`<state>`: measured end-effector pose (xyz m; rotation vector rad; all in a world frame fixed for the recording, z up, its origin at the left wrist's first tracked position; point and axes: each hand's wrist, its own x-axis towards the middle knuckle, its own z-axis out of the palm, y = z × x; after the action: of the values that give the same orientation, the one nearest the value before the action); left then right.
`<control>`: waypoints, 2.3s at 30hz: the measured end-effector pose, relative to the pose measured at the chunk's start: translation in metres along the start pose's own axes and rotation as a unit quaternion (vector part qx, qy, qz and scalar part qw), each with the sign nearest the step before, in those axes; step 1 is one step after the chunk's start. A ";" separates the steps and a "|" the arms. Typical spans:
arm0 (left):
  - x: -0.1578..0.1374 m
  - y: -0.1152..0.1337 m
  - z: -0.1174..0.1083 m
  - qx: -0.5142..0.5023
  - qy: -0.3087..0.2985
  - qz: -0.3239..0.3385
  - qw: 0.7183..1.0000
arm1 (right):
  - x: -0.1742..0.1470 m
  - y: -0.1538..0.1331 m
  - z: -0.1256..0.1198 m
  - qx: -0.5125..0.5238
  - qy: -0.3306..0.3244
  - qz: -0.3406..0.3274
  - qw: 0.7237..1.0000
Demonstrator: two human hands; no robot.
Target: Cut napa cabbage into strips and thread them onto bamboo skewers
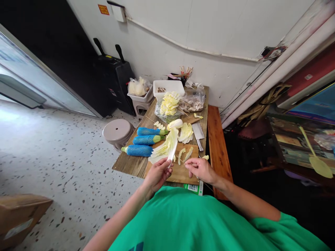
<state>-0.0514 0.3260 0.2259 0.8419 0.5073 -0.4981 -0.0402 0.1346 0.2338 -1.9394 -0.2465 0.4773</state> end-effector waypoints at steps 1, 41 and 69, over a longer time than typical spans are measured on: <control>-0.001 0.000 0.002 0.002 -0.005 -0.004 1.000 | -0.002 -0.003 -0.003 -0.013 -0.032 -0.003 0.999; -0.032 0.001 0.032 -0.032 -0.018 -0.080 0.996 | -0.049 -0.030 -0.013 -0.321 0.007 -0.158 0.934; -0.036 0.002 0.037 0.015 -0.063 -0.077 0.995 | -0.052 -0.032 -0.011 -0.299 0.016 -0.164 0.940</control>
<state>-0.0700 0.3055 0.2692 0.7968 0.4517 -0.6981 -0.0803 0.1185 0.2783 -2.4264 -0.7526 0.1508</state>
